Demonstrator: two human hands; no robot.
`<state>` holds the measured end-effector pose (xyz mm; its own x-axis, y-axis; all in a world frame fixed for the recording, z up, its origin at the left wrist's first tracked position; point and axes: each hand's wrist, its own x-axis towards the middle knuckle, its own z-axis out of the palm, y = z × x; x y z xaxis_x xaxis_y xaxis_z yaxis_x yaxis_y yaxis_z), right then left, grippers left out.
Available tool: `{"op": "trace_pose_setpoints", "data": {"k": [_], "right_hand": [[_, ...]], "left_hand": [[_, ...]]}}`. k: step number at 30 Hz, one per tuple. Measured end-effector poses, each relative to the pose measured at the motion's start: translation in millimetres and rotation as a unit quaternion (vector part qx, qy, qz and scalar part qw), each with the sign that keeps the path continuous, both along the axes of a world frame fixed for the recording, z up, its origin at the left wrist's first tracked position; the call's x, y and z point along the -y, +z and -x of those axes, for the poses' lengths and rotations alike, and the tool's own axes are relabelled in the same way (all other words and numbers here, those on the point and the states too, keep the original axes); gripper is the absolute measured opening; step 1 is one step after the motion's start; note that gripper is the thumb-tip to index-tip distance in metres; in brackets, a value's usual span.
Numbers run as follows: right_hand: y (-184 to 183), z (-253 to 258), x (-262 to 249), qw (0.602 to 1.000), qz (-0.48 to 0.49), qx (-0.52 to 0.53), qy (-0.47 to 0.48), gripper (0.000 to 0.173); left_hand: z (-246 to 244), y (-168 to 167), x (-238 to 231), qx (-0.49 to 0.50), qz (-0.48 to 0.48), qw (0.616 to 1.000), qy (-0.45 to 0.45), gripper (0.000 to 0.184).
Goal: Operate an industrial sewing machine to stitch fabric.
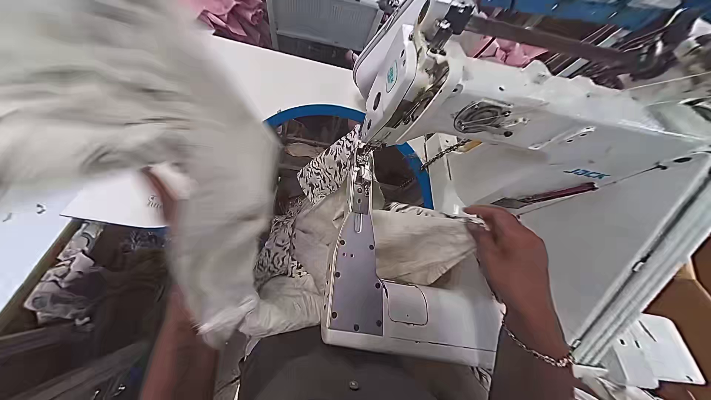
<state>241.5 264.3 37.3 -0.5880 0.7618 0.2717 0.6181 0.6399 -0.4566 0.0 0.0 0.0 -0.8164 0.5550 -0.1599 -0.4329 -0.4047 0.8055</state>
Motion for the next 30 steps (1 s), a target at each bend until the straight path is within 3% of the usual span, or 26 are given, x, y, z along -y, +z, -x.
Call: {"op": "trace_pose_setpoints", "data": {"k": [1,2,3,5,6,8,10,12,14,16,19,21,24,26,27,29,30], "right_hand": [[-2.5,-14.4,-12.1,0.996,0.024,-0.061,-0.064,0.027],[-5.7,-23.4,-20.7,0.979,0.077,-0.142,-0.126,0.026],[-8.4,-27.9,-26.5,0.945,0.141,-0.227,-0.187,0.021],[-9.0,-30.8,-33.1,0.878,0.223,-0.336,-0.259,0.022],[-8.9,-26.8,-34.6,0.870,0.228,-0.352,-0.258,0.022],[-13.9,-2.0,-32.7,0.889,0.208,-0.356,-0.199,0.026],[-15.9,39.5,-22.9,0.935,0.167,-0.299,-0.093,0.032],[-15.2,81.0,-3.3,0.983,0.067,-0.158,0.066,0.036],[-17.4,111.8,17.8,0.970,-0.052,0.044,0.233,0.038],[-19.1,123.1,16.5,0.933,-0.064,0.208,0.286,0.036],[-38.3,116.4,-13.4,0.944,-0.170,0.119,0.255,0.020],[-45.2,115.7,-5.5,0.958,-0.136,0.085,0.239,0.022],[-52.6,122.3,6.2,0.971,-0.086,0.040,0.221,0.021],[-27.7,106.7,-11.1,0.987,0.023,0.095,0.131,0.046],[-14.9,96.2,-29.0,0.985,0.070,0.131,0.085,0.050],[-9.3,77.7,-48.9,0.974,0.116,0.192,0.042,0.033],[-10.7,74.2,-45.1,0.968,0.120,0.210,0.071,0.027]], "left_hand": [[9.9,2.9,-37.8,0.071,0.016,0.994,-0.087,0.064],[20.2,-15.9,-71.3,0.065,-0.012,0.980,-0.189,0.083],[29.5,-36.5,-96.5,0.008,-0.050,0.952,-0.300,0.088],[38.8,-41.2,-128.4,-0.089,-0.017,0.934,-0.346,0.042],[42.3,-33.9,-138.4,-0.134,0.040,0.931,-0.338,0.027],[46.0,-25.5,-155.0,-0.226,0.145,0.906,-0.327,0.021],[39.5,-23.9,-161.8,-0.350,0.207,0.868,-0.286,0.021],[26.4,-10.4,-145.0,-0.478,0.216,0.812,-0.258,0.028],[15.1,2.9,-107.4,-0.569,0.222,0.747,-0.263,0.028],[8.4,5.9,-59.7,-0.581,0.224,0.718,-0.312,0.033],[3.1,2.3,-15.9,-0.479,0.122,0.749,-0.442,0.046],[-9.7,6.8,-31.3,-0.420,0.083,0.761,-0.487,0.049],[-14.4,-14.4,-106.9,-0.534,0.216,0.784,-0.231,0.028],[-16.4,-35.3,-141.1,-0.497,0.268,0.798,-0.210,0.030],[-20.7,-39.9,-147.8,-0.477,0.288,0.804,-0.209,0.035],[-23.7,-45.5,-150.9,-0.447,0.306,0.811,-0.219,0.047],[-23.1,-46.8,-154.6,-0.429,0.308,0.821,-0.218,0.056]]}}
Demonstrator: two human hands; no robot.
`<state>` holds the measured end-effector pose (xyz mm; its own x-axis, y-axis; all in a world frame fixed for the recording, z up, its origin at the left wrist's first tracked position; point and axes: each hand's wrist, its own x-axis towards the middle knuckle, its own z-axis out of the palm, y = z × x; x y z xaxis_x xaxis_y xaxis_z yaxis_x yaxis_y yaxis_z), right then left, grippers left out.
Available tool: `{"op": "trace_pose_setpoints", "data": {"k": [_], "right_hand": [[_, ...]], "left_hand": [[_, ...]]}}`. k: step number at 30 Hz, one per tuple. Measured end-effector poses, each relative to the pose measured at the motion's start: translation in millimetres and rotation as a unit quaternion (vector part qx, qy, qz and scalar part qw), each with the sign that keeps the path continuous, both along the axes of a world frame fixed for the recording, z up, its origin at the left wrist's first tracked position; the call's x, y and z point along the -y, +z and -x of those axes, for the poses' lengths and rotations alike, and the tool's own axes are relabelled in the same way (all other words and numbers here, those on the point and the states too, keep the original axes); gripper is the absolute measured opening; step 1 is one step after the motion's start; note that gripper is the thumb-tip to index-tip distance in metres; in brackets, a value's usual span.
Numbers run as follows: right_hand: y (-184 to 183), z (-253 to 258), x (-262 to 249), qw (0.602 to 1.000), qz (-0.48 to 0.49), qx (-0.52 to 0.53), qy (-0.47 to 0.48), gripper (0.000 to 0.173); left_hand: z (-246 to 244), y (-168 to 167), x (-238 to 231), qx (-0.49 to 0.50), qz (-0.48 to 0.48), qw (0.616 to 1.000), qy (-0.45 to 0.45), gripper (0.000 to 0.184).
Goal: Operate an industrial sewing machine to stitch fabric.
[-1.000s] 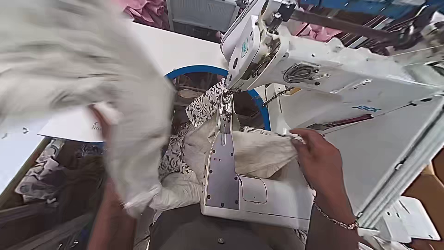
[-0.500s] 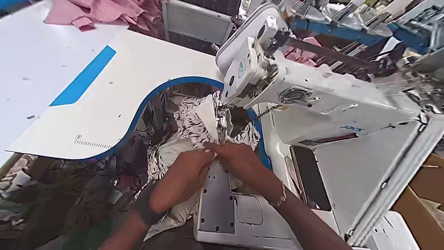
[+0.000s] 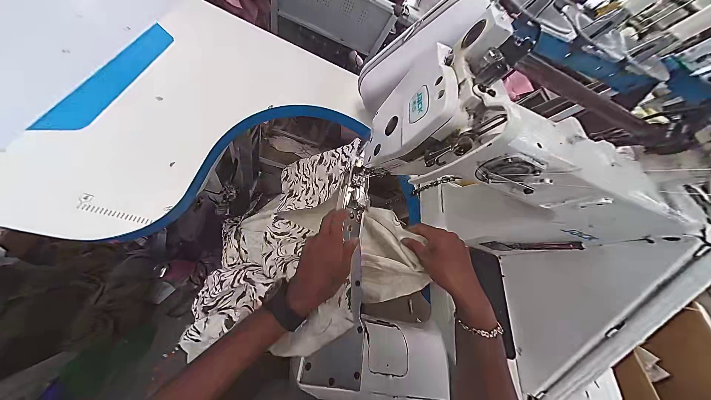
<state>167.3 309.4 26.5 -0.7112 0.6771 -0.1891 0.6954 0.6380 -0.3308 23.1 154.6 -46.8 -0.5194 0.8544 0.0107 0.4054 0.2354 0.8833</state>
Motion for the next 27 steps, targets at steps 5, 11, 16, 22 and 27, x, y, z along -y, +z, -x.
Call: {"op": "trace_pose_setpoints", "data": {"k": [5,11,16,22,27], "right_hand": [[-2.5,11.4,5.3,0.994,-0.048,-0.088,0.040,0.026],[-19.0,9.6,14.3,0.958,-0.029,-0.284,0.020,0.024],[-41.4,22.8,29.9,0.930,0.066,-0.354,0.074,0.018],[-35.5,21.4,35.9,0.937,0.090,-0.336,-0.011,0.020],[-38.3,18.9,38.8,0.959,-0.083,-0.270,0.037,0.020]], "left_hand": [[11.2,-12.8,-26.4,0.124,-0.222,0.957,0.140,0.053],[9.8,-11.9,-21.4,-0.044,-0.097,0.989,0.101,0.039],[18.7,-4.3,-21.7,-0.065,-0.069,0.995,0.043,0.060],[11.7,-9.6,-1.0,-0.182,-0.074,0.980,-0.009,0.036],[20.5,-9.9,-7.7,-0.244,-0.043,0.968,-0.024,0.037]]}}
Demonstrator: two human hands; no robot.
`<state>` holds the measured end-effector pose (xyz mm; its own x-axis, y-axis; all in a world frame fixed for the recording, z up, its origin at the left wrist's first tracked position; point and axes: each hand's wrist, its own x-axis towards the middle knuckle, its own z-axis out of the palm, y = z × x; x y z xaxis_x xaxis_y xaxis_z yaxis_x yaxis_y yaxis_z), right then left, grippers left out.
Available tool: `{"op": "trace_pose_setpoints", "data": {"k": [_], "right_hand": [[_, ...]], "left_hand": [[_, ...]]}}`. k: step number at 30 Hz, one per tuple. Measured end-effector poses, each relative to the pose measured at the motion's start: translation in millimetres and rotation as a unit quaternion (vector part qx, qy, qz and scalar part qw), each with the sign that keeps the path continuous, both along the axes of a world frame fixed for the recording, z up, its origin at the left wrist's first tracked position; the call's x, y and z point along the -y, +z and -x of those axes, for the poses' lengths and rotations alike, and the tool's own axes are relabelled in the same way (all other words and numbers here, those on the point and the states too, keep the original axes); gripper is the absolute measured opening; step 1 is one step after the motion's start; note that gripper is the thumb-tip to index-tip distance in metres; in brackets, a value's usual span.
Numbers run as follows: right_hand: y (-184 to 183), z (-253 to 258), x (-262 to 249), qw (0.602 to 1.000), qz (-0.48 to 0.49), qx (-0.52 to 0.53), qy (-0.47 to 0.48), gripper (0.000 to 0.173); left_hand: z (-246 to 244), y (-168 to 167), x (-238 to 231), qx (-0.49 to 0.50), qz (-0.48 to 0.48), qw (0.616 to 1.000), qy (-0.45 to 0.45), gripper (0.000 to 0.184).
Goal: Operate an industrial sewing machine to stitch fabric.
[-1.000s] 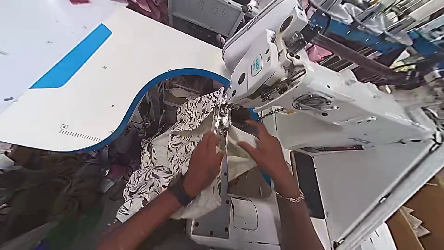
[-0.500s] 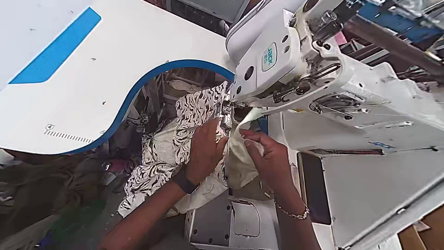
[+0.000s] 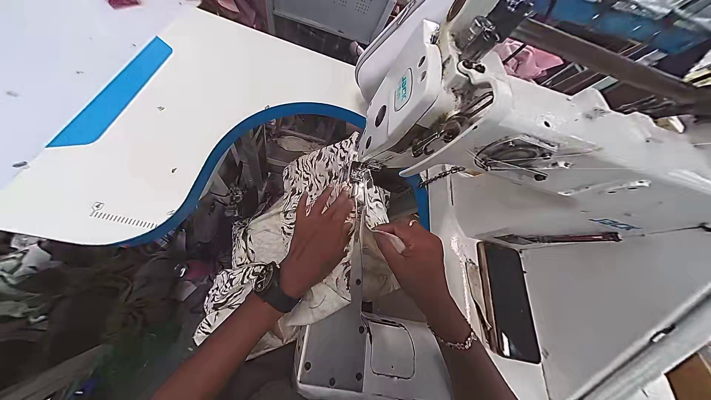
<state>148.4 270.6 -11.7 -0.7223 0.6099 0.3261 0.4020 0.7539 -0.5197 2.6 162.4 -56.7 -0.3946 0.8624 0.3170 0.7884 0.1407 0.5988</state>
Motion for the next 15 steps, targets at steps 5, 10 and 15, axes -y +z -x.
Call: {"op": "trace_pose_setpoints", "data": {"k": [5,10,15], "right_hand": [[-9.5,1.3,-9.1,0.995,-0.011,-0.018,0.096,0.018],[-14.2,3.5,-7.4,0.991,0.032,-0.003,0.127,0.015],[-15.3,9.6,-3.2,0.981,0.144,-0.030,0.125,0.016]], "left_hand": [[-4.9,3.2,-1.4,-0.034,-0.016,0.999,-0.004,0.031],[1.6,-4.0,-2.5,-0.023,-0.048,0.998,-0.036,0.032],[-2.8,-1.4,-0.9,0.041,-0.069,0.996,-0.036,0.035]]}}
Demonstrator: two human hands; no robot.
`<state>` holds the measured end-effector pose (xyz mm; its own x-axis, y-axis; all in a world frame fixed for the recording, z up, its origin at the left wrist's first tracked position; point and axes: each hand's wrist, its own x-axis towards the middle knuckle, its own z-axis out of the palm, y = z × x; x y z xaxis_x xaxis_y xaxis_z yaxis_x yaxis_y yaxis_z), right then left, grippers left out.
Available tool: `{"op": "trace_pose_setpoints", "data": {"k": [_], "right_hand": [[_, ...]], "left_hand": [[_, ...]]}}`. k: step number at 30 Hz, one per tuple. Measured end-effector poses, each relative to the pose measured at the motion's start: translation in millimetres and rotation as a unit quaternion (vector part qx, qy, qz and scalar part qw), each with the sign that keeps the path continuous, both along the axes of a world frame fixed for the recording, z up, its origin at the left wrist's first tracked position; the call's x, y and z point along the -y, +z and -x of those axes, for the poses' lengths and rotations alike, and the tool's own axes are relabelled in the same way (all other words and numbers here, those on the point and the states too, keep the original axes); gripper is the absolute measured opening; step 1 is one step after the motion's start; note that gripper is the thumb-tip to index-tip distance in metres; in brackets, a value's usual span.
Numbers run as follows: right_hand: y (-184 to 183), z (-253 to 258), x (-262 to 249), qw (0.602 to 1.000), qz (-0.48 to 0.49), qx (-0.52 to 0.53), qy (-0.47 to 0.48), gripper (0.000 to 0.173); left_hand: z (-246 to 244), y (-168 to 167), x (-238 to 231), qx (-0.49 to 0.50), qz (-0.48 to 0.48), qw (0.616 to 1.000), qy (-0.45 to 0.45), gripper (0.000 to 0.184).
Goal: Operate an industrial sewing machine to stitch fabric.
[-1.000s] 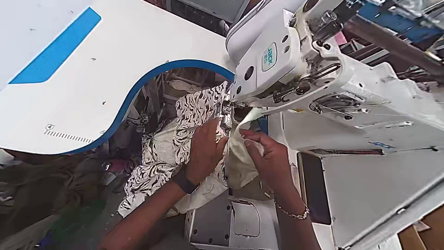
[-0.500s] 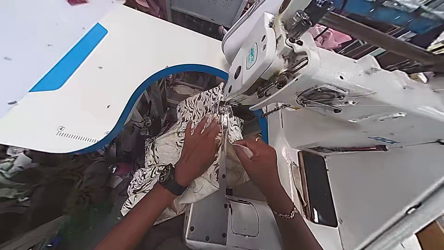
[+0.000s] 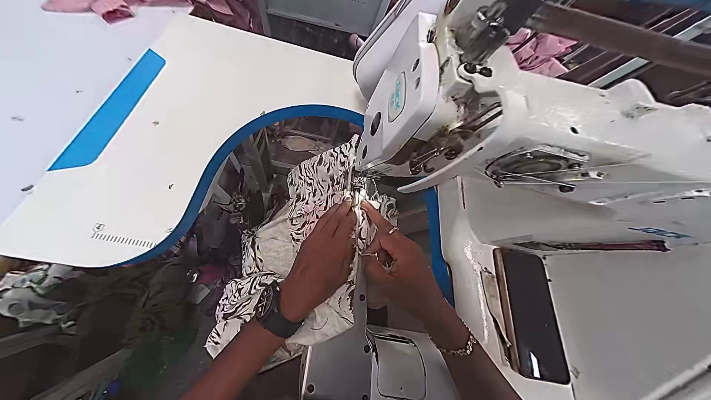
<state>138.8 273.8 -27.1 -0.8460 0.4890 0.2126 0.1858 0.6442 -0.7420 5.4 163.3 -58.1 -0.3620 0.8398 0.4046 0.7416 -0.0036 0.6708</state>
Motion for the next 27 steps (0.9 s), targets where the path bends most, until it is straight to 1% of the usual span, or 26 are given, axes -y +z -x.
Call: {"op": "trace_pose_setpoints", "data": {"k": [1,3,5,6,7,9,10,13,15,16,17,19,21,23,25,27], "right_hand": [[-0.7,3.0,1.8,1.000,0.020,0.001,-0.007,0.017],[-3.4,12.7,3.0,0.997,0.072,-0.019,-0.018,0.019],[-8.9,21.8,2.0,0.993,0.110,-0.034,-0.019,0.020],[-10.5,24.8,1.6,0.994,0.098,-0.032,-0.022,0.019],[-10.1,25.3,3.1,0.997,0.065,-0.023,-0.031,0.018],[-6.8,23.0,12.9,0.997,-0.035,-0.019,-0.068,0.018],[-6.2,22.1,16.7,0.996,-0.039,-0.029,-0.077,0.019],[-4.7,21.3,9.1,0.995,0.053,-0.047,-0.068,0.017],[-6.1,22.4,3.9,0.994,0.080,-0.053,-0.057,0.015],[-6.2,22.5,3.6,0.994,0.077,-0.053,-0.056,0.014],[-5.7,22.4,5.9,0.995,0.058,-0.051,-0.057,0.014],[-3.4,23.9,14.3,0.996,-0.037,-0.039,-0.070,0.016],[-1.1,26.2,28.4,0.979,-0.173,-0.017,-0.110,0.016],[3.7,33.1,36.1,0.953,-0.270,0.016,-0.137,0.019],[10.1,39.5,37.9,0.932,-0.326,0.047,-0.151,0.021],[17.0,29.6,44.8,0.914,-0.358,0.087,-0.169,0.019]], "left_hand": [[-0.2,-0.8,0.4,0.019,-0.010,1.000,-0.003,0.035],[2.0,-0.2,0.0,0.053,-0.024,0.998,-0.008,0.040],[3.6,0.0,-0.9,0.059,-0.035,0.998,-0.017,0.038],[4.9,-0.3,-2.3,0.052,-0.038,0.998,-0.020,0.035],[5.5,-0.6,-3.9,0.050,-0.036,0.998,-0.023,0.032],[3.3,0.0,-5.5,0.051,-0.029,0.998,-0.024,0.028],[3.0,1.2,-5.2,0.051,-0.029,0.998,-0.022,0.028],[-1.1,-0.2,-8.2,0.054,-0.035,0.998,-0.005,0.025],[0.0,-1.6,-10.0,0.055,-0.038,0.998,-0.002,0.026],[0.4,-1.9,-11.1,0.054,-0.041,0.998,-0.001,0.026],[0.3,-1.8,-11.8,0.053,-0.043,0.998,0.000,0.026],[1.5,-1.2,-14.4,0.059,-0.048,0.997,0.005,0.027],[0.8,-3.2,-16.2,0.073,-0.052,0.996,0.013,0.026],[2.6,-5.3,-21.8,0.079,-0.058,0.995,0.023,0.023],[6.5,-4.9,-30.1,0.082,-0.064,0.994,0.028,0.022],[5.4,-3.1,-27.6,0.100,-0.067,0.992,0.036,0.023]]}}
